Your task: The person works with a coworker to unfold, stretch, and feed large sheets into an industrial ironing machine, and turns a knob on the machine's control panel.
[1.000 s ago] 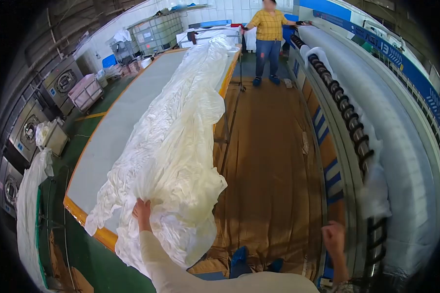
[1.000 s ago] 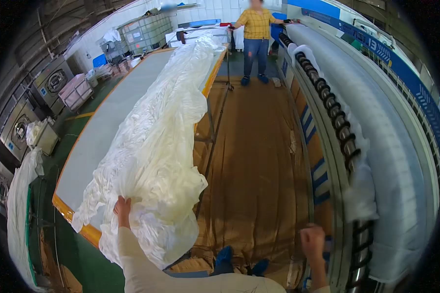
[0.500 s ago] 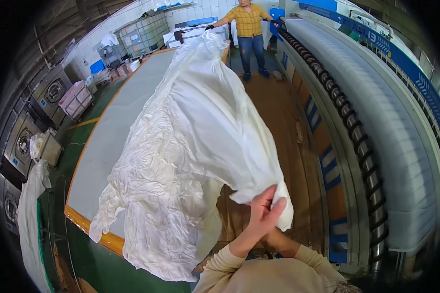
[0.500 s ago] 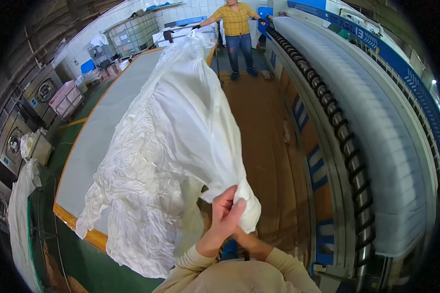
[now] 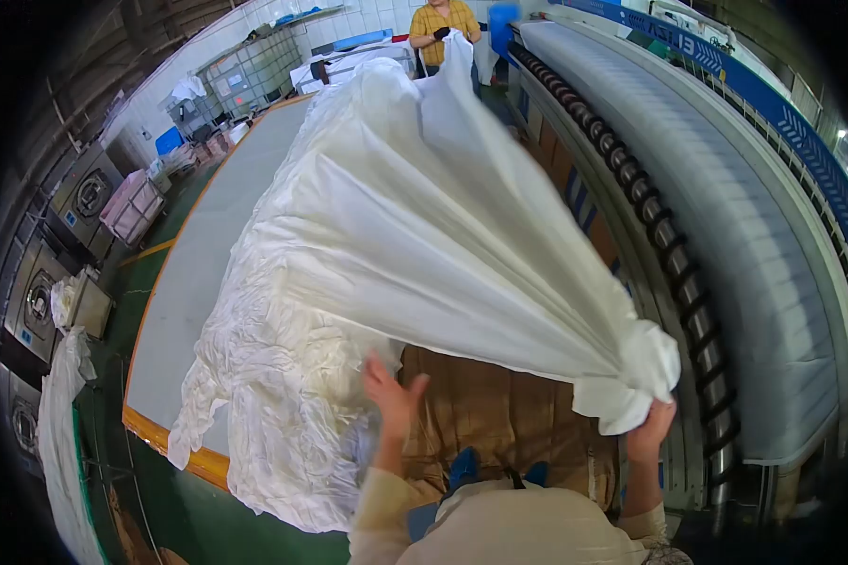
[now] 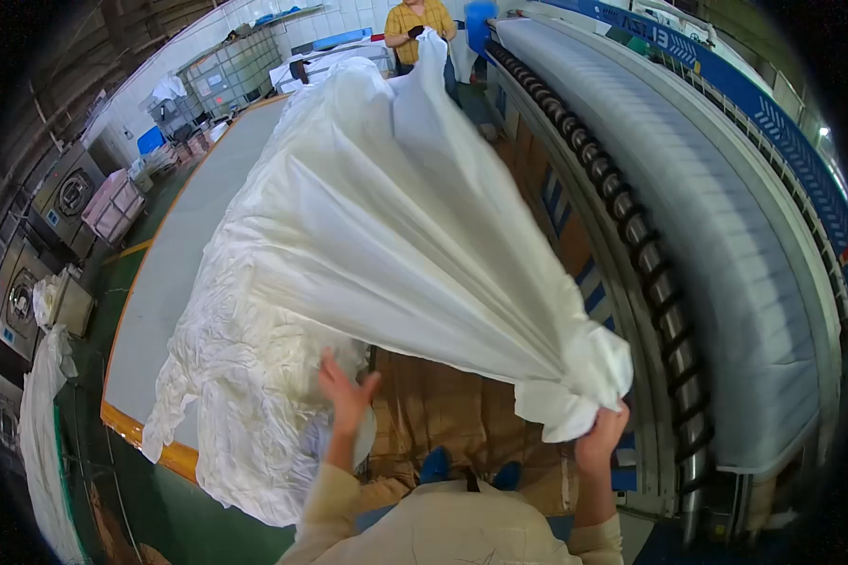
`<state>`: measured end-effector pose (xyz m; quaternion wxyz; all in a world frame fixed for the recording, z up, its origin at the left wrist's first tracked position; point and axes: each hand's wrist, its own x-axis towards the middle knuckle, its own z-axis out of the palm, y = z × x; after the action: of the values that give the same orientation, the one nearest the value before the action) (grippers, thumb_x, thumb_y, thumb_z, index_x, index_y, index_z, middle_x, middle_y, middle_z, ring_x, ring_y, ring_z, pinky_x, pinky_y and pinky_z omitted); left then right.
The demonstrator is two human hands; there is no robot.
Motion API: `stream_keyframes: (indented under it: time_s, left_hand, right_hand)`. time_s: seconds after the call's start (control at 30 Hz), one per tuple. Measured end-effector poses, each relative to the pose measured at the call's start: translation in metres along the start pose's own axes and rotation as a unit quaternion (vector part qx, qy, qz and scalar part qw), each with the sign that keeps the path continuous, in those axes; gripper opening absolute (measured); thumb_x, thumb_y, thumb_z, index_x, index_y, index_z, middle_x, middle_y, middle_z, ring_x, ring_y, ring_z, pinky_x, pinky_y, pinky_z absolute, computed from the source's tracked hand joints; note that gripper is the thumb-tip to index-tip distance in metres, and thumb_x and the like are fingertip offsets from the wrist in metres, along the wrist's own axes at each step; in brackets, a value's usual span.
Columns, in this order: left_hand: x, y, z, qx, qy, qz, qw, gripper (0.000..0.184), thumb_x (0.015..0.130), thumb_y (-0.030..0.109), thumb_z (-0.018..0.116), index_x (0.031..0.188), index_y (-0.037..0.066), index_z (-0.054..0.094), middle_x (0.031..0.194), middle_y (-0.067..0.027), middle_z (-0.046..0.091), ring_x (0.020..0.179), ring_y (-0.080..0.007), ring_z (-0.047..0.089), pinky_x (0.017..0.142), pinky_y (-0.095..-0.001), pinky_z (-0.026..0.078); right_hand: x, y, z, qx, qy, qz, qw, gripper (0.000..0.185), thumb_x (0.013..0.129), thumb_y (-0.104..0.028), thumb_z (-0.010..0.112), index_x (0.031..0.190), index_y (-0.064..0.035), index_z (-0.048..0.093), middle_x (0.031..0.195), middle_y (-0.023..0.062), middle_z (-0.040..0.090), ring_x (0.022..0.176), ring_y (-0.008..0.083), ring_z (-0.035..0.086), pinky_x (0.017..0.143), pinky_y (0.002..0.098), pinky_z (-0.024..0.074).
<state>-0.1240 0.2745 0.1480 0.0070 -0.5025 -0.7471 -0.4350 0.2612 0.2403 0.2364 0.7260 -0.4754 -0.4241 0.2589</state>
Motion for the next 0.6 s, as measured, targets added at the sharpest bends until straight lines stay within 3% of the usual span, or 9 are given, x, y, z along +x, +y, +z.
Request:
stream_keyframes:
  time_s: [0.13, 0.23, 0.3, 0.37, 0.4, 0.47, 0.53, 0.57, 0.6]
  left_hand:
    - [0.066, -0.039, -0.032, 0.281, -0.040, -0.056, 0.957, 0.098, 0.058, 0.035, 0.077, 0.135, 0.011, 0.021, 0.131, -0.0184, 0.026, 0.121, -0.0400, 0.025, 0.096, -0.0502, 0.024]
    - [0.091, -0.065, -0.018, 0.336, -0.087, -0.060, 0.936, 0.084, 0.061, 0.037, 0.074, 0.129, 0.010, 0.034, 0.131, -0.0150, 0.027, 0.121, -0.0394, 0.025, 0.096, -0.0506, 0.024]
    - [0.106, -0.078, 0.003, 0.337, -0.093, -0.057, 0.935, 0.071, 0.064, 0.037, 0.072, 0.123, 0.009, 0.044, 0.129, -0.0131, 0.031, 0.119, -0.0388, 0.027, 0.096, -0.0501, 0.025]
    - [0.115, -0.084, 0.027, 0.363, -0.028, -0.102, 0.926, 0.033, 0.070, 0.030, 0.065, 0.090, 0.005, 0.060, 0.107, -0.0132, 0.048, 0.101, -0.0343, 0.043, 0.085, -0.0446, 0.036]
    - [0.115, -0.087, 0.038, 0.362, -0.029, -0.108, 0.925, 0.033, 0.070, 0.030, 0.065, 0.090, 0.005, 0.060, 0.107, -0.0132, 0.048, 0.101, -0.0343, 0.043, 0.085, -0.0446, 0.036]
    - [0.115, -0.073, 0.047, 0.199, -0.026, 0.024, 0.979, 0.017, 0.072, 0.022, 0.062, 0.070, 0.006, 0.057, 0.077, -0.0104, 0.052, 0.079, -0.0281, 0.051, 0.069, -0.0389, 0.041]
    - [0.085, -0.002, 0.045, -0.075, 0.013, 0.208, 0.975, 0.017, 0.074, 0.010, 0.052, 0.060, 0.003, 0.043, 0.062, -0.0132, 0.043, 0.063, -0.0332, 0.044, 0.055, -0.0417, 0.035]
    - [0.063, 0.035, 0.048, -0.041, -0.080, 0.219, 0.972, 0.017, 0.075, 0.005, 0.049, 0.059, 0.007, 0.043, 0.058, -0.0092, 0.039, 0.062, -0.0285, 0.045, 0.054, -0.0401, 0.034]
    - [0.030, 0.067, 0.059, -0.364, -0.284, 0.003, 0.887, 0.015, 0.074, 0.005, 0.049, 0.061, 0.011, 0.044, 0.057, -0.0055, 0.038, 0.062, -0.0240, 0.044, 0.056, -0.0367, 0.035]
  right_hand:
    - [0.016, -0.032, -0.024, -0.284, -0.076, -0.248, 0.923, 0.031, 0.088, -0.019, 0.048, 0.109, 0.0026, 0.049, 0.114, 0.0120, 0.048, 0.096, 0.0195, 0.051, 0.079, 0.0333, 0.0432]
    - [0.017, -0.040, -0.012, 0.072, -0.022, -0.058, 0.995, 0.035, 0.086, -0.018, 0.051, 0.114, 0.0033, 0.049, 0.110, 0.0121, 0.052, 0.095, 0.0181, 0.052, 0.080, 0.0339, 0.0431]
    - [0.029, -0.032, -0.020, 0.040, -0.093, 0.020, 0.995, 0.034, 0.086, -0.019, 0.051, 0.113, 0.0024, 0.050, 0.108, 0.0115, 0.053, 0.095, 0.0173, 0.052, 0.079, 0.0330, 0.0432]
    - [0.041, -0.022, -0.031, -0.035, -0.223, 0.169, 0.959, 0.032, 0.086, -0.019, 0.051, 0.111, 0.0006, 0.052, 0.105, 0.0104, 0.056, 0.095, 0.0156, 0.053, 0.077, 0.0311, 0.0434]
    - [0.043, -0.016, -0.030, -0.038, -0.228, 0.169, 0.958, 0.032, 0.086, -0.019, 0.051, 0.111, 0.0006, 0.052, 0.105, 0.0104, 0.056, 0.095, 0.0156, 0.053, 0.077, 0.0311, 0.0434]
    - [0.042, 0.007, -0.022, -0.115, -0.285, 0.160, 0.938, 0.025, 0.086, -0.020, 0.050, 0.102, -0.0022, 0.056, 0.097, 0.0066, 0.057, 0.089, 0.0133, 0.053, 0.072, 0.0280, 0.0431]
    - [0.042, 0.041, -0.016, -0.147, -0.314, 0.155, 0.925, 0.022, 0.086, -0.021, 0.050, 0.097, -0.0036, 0.058, 0.093, 0.0047, 0.058, 0.087, 0.0121, 0.053, 0.070, 0.0264, 0.0429]
    - [0.043, 0.065, -0.020, -0.091, -0.294, 0.231, 0.923, 0.024, 0.084, -0.021, 0.052, 0.098, -0.0027, 0.057, 0.095, 0.0054, 0.058, 0.089, 0.0122, 0.053, 0.072, 0.0277, 0.0427]
    - [0.044, 0.088, -0.023, -0.035, -0.273, 0.306, 0.911, 0.027, 0.082, -0.021, 0.054, 0.099, -0.0017, 0.057, 0.096, 0.0062, 0.058, 0.091, 0.0123, 0.053, 0.074, 0.0290, 0.0425]
